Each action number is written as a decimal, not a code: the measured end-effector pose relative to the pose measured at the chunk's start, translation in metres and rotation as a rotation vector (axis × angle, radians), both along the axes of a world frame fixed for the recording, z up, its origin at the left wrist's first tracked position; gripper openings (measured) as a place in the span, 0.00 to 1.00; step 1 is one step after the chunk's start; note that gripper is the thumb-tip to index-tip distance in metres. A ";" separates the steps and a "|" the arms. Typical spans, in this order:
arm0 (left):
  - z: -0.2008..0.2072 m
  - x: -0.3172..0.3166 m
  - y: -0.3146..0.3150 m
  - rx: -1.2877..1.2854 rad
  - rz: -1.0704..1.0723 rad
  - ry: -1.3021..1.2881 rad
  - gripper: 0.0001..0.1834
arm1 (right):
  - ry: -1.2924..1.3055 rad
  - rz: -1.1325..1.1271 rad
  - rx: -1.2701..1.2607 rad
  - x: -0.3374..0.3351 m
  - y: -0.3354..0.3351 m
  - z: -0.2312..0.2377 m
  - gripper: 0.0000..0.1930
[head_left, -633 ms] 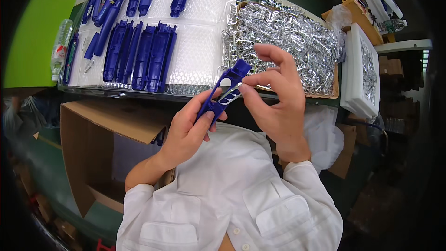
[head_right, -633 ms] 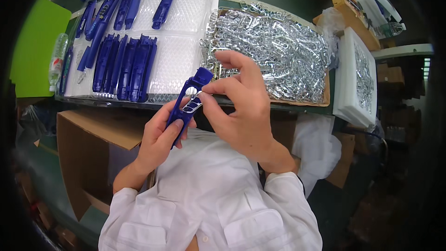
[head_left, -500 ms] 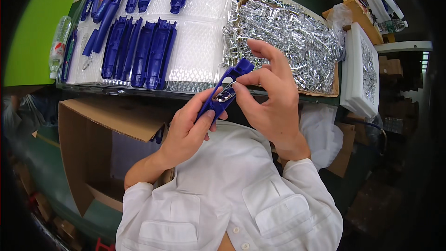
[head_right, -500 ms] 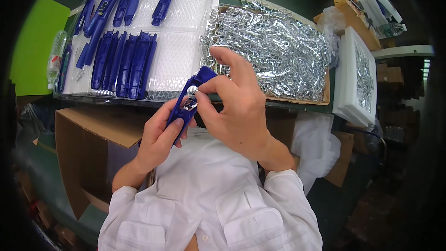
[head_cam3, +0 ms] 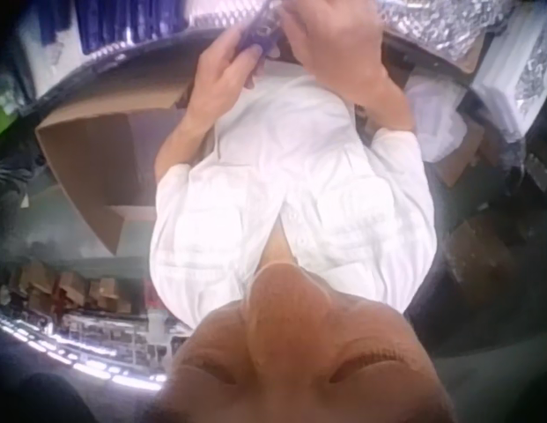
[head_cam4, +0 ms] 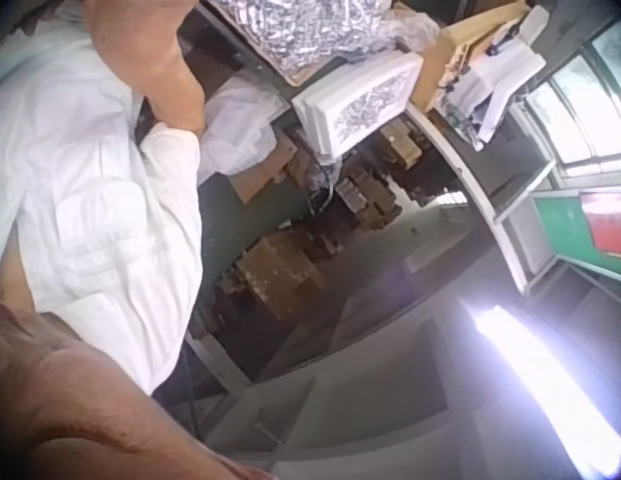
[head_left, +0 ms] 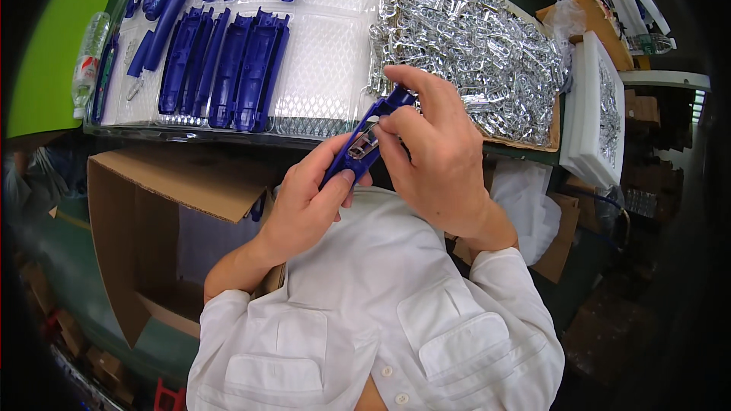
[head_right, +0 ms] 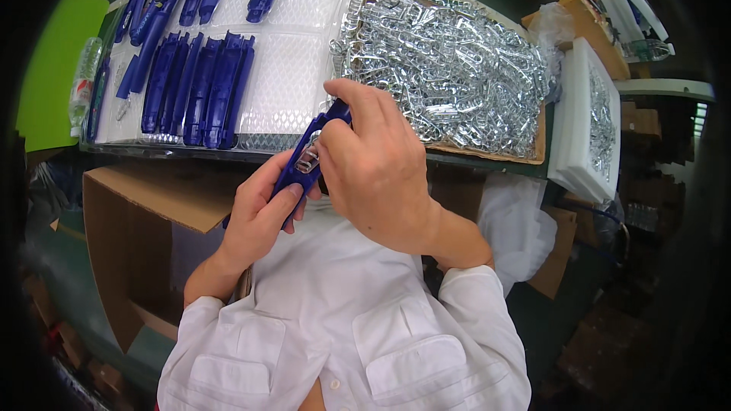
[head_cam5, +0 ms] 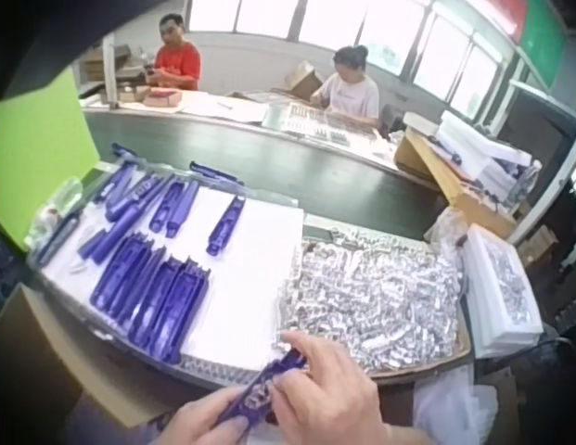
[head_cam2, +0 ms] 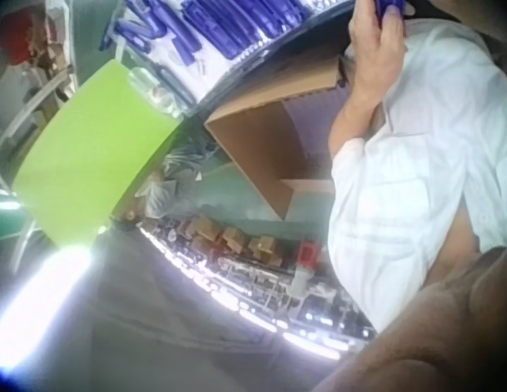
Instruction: The person repeatedly picks up a blue plastic tool handle and a small metal clip, inserts the clip into the handle, and places the assembled unit into a cardboard box. The process is repeated continuously throughout the clip.
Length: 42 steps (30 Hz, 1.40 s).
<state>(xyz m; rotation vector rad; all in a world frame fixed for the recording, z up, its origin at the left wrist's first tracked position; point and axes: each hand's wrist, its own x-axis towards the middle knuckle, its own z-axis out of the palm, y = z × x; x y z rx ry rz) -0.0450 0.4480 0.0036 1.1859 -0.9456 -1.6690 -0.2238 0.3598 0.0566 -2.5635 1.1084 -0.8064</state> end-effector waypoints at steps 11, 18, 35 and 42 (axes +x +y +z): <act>0.008 0.001 -0.003 -0.196 -0.006 -0.083 0.18 | -0.258 -0.148 0.487 -0.010 -0.001 -0.008 0.19; 0.006 -0.006 -0.018 -0.120 0.016 -0.153 0.12 | -0.303 -0.182 0.523 0.000 0.009 -0.014 0.17; -0.006 0.000 -0.024 -0.073 -0.016 0.057 0.19 | -0.389 -0.152 0.559 0.004 -0.008 -0.038 0.19; 0.010 0.032 -0.008 0.088 -0.104 0.306 0.30 | -0.650 -0.029 0.971 -0.018 -0.009 -0.003 0.23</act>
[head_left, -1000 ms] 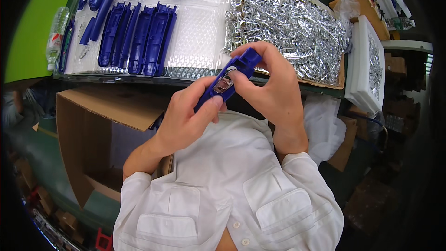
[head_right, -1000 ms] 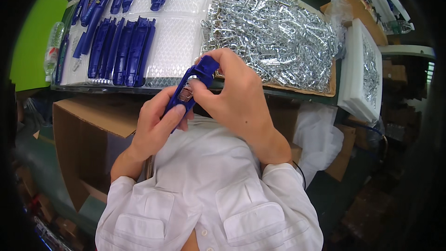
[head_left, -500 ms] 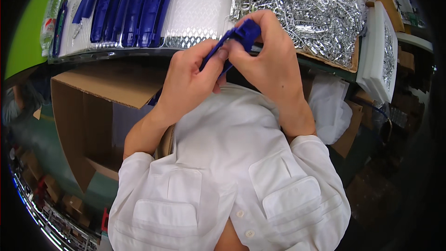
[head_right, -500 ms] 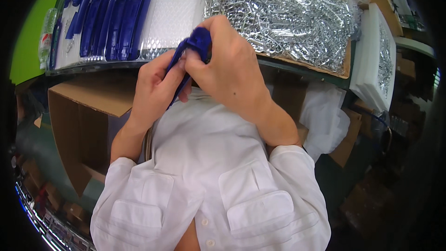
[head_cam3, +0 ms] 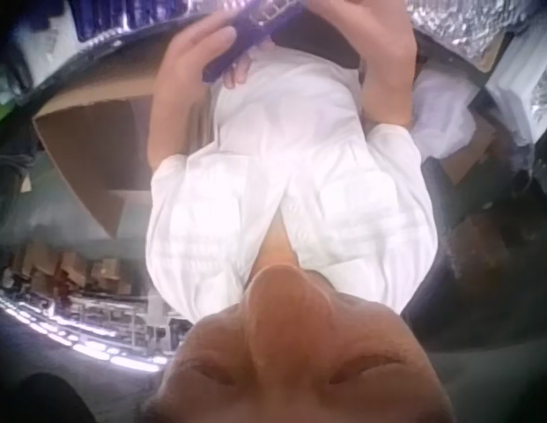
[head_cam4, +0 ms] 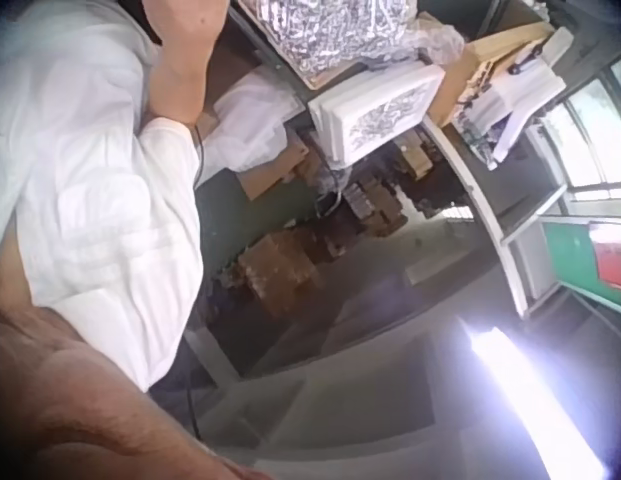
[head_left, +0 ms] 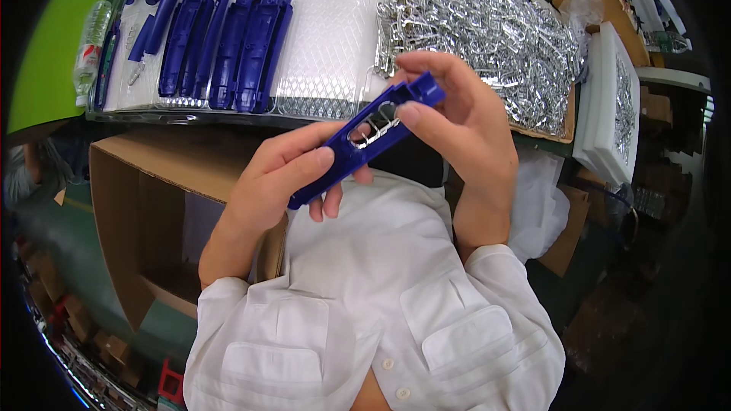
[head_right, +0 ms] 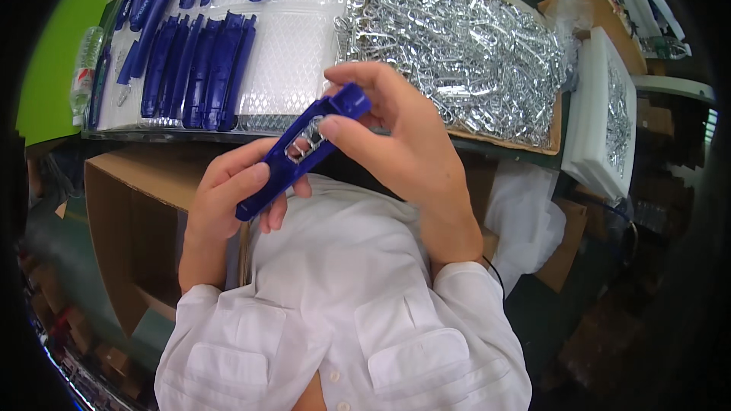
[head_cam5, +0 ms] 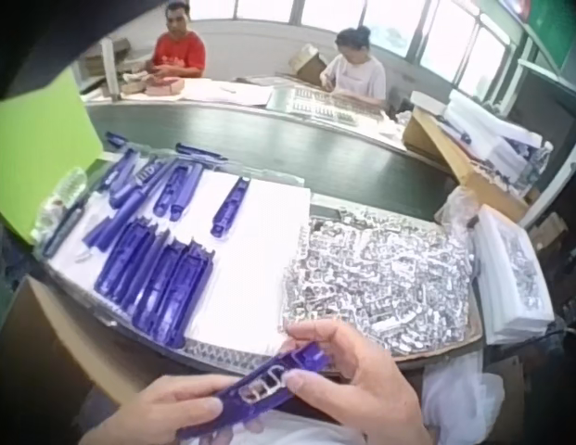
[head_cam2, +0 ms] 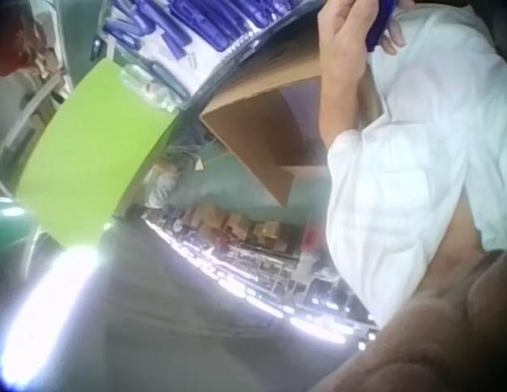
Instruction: The person repeatedly picks up a blue plastic tool handle and a small metal clip, inserts the clip into the handle, and places the assembled unit into a cardboard box. The process is repeated continuously throughout the clip.
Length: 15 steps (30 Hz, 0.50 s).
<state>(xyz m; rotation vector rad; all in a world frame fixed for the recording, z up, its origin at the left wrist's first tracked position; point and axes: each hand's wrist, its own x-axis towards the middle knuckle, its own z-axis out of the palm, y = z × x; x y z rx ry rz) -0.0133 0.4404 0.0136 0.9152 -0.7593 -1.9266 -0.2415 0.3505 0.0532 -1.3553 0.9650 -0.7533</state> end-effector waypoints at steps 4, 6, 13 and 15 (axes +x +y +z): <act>-0.002 0.006 0.006 0.001 0.009 0.054 0.32 | -0.069 0.017 0.003 -0.009 0.010 0.007 0.20; -0.002 0.008 0.006 -0.011 0.021 0.051 0.31 | -0.076 -0.019 -0.014 -0.012 0.012 0.010 0.18; 0.009 0.012 0.005 -0.591 0.143 -0.575 0.27 | 0.075 0.018 -0.619 -0.027 0.018 0.004 0.22; 0.015 0.010 0.006 -0.716 0.199 -0.664 0.29 | 0.119 0.048 -0.747 -0.031 0.015 0.003 0.23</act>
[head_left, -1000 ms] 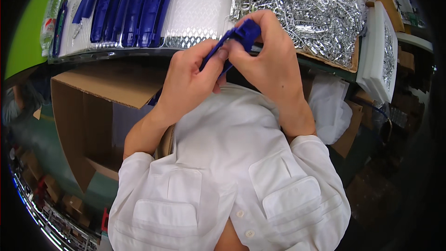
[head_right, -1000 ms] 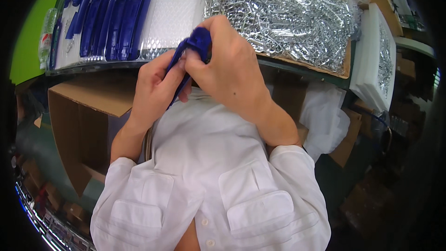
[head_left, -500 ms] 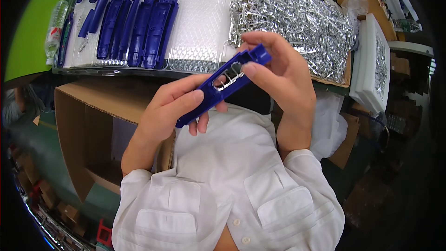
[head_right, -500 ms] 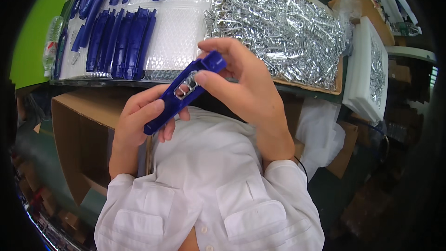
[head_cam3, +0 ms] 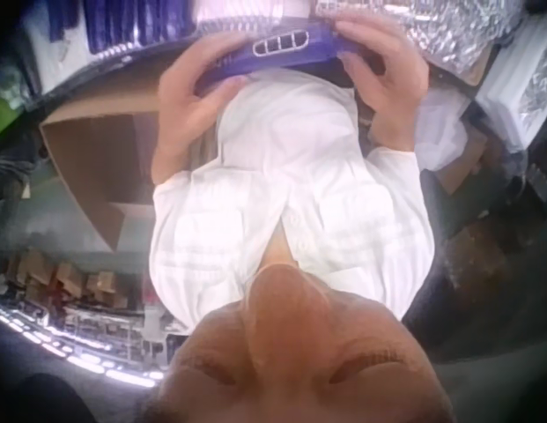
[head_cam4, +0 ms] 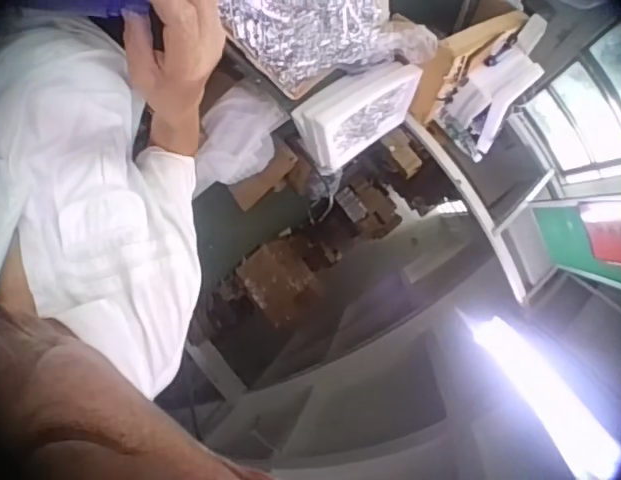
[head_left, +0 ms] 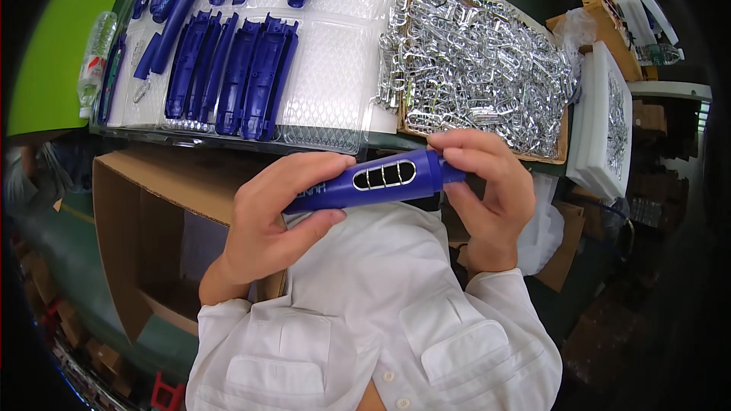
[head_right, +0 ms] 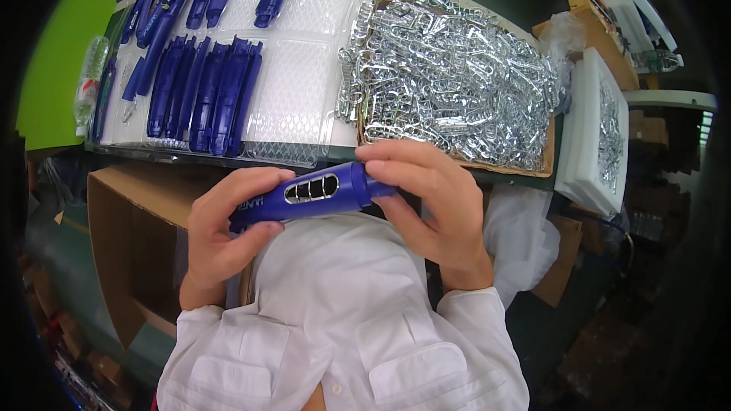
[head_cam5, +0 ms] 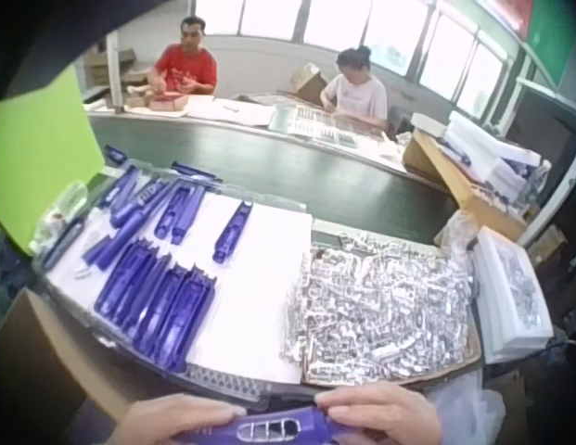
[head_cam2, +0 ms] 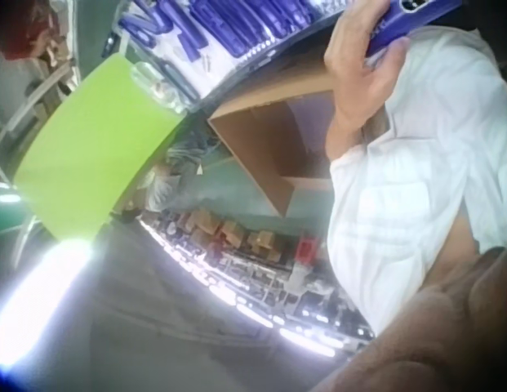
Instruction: The person repeatedly picks up a blue plastic tool handle and a small metal clip, inserts the clip into the handle, and places the assembled unit into a cardboard box. The process is repeated continuously throughout the clip.
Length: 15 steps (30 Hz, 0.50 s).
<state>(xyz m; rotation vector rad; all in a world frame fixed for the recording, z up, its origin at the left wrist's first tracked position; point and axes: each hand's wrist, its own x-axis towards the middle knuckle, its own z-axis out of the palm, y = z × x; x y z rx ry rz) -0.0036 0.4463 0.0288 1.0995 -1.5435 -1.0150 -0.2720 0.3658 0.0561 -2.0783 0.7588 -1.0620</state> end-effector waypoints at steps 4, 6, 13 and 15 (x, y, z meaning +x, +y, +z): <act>0.004 -0.002 0.002 -0.048 0.042 -0.071 0.32 | 0.076 0.011 -0.144 -0.007 -0.002 -0.004 0.23; 0.003 -0.003 0.000 -0.067 0.046 -0.070 0.33 | 0.082 0.010 -0.180 -0.007 -0.004 -0.005 0.23; 0.001 -0.004 -0.003 -0.089 0.065 -0.090 0.33 | 0.098 0.015 -0.253 -0.007 -0.011 -0.012 0.22; 0.001 -0.004 -0.005 -0.101 0.074 -0.099 0.32 | 0.112 0.012 -0.274 -0.006 -0.013 -0.012 0.22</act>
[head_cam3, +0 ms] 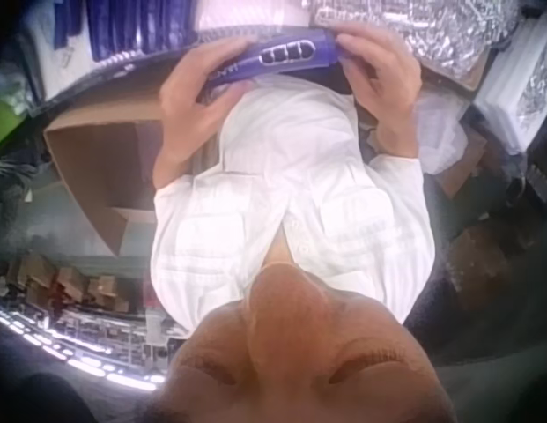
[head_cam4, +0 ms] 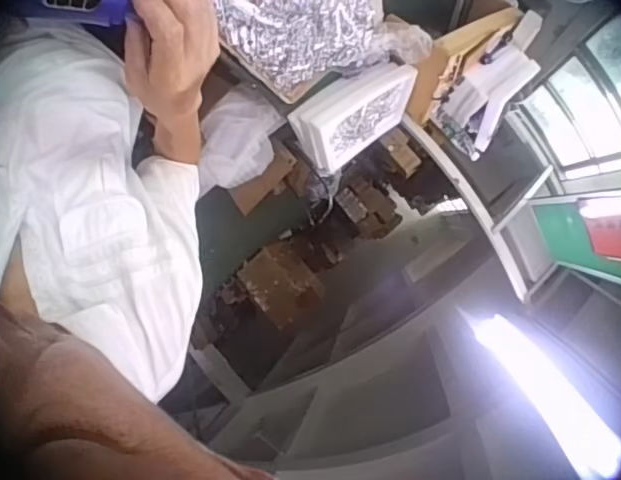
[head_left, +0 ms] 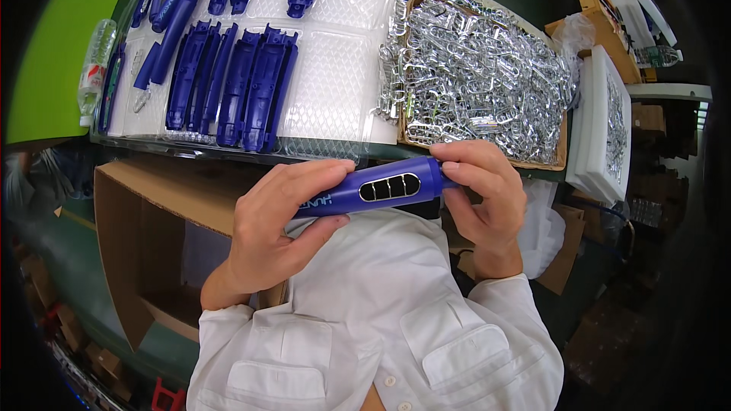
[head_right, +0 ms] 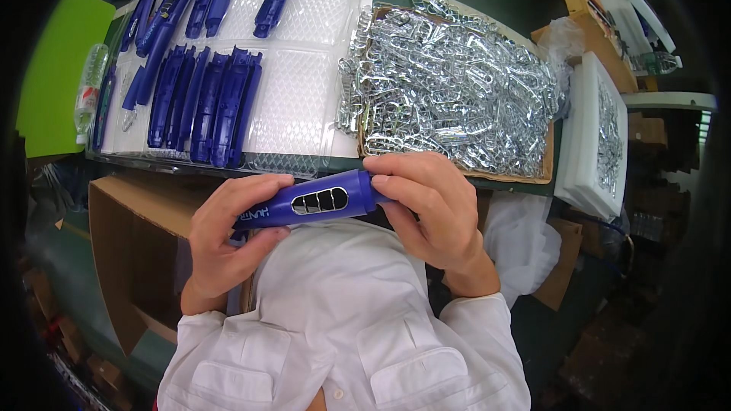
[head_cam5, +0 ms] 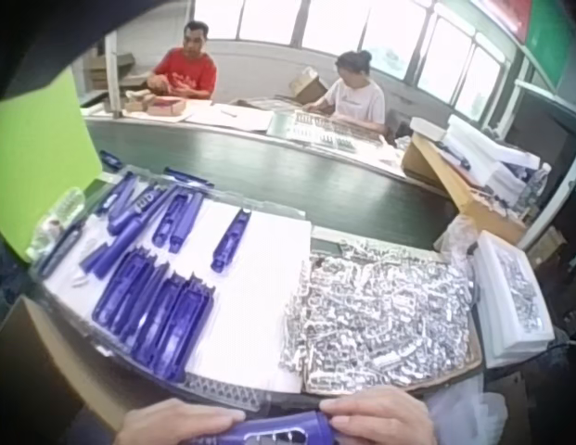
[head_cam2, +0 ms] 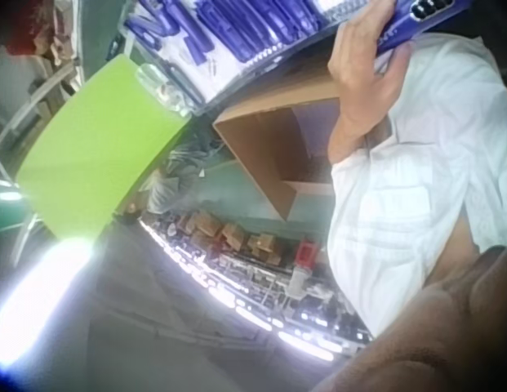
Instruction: The person repeatedly picks up a blue plastic tool handle and a small metal clip, inserts the clip into the handle, and places the assembled unit into a cardboard box. The process is repeated continuously throughout the clip.
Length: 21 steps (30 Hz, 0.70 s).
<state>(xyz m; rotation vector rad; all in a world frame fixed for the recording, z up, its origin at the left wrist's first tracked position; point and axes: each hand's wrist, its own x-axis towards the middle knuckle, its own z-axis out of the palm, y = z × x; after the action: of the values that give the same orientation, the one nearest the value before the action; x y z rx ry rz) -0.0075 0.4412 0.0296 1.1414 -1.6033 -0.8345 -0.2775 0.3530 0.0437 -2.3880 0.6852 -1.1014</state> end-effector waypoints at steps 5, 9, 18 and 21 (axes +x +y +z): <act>-0.003 0.002 -0.001 -0.019 0.001 -0.034 0.31 | 0.034 -0.008 -0.063 0.002 -0.005 -0.001 0.21; -0.007 0.000 -0.002 -0.030 0.022 -0.035 0.30 | 0.046 -0.006 -0.143 0.004 -0.008 -0.001 0.19; -0.008 0.000 -0.006 -0.209 0.048 -0.345 0.23 | 0.031 -0.005 -0.174 0.005 -0.012 -0.002 0.17; -0.011 -0.004 -0.010 -0.291 0.022 -0.359 0.21 | 0.031 -0.001 -0.158 0.002 -0.014 -0.001 0.18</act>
<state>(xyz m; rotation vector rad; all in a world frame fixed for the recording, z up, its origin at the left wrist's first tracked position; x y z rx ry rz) -0.0120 0.4316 0.0181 1.1373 -1.9276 -0.3751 -0.2759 0.3389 0.0427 -2.5419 0.6316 -1.1604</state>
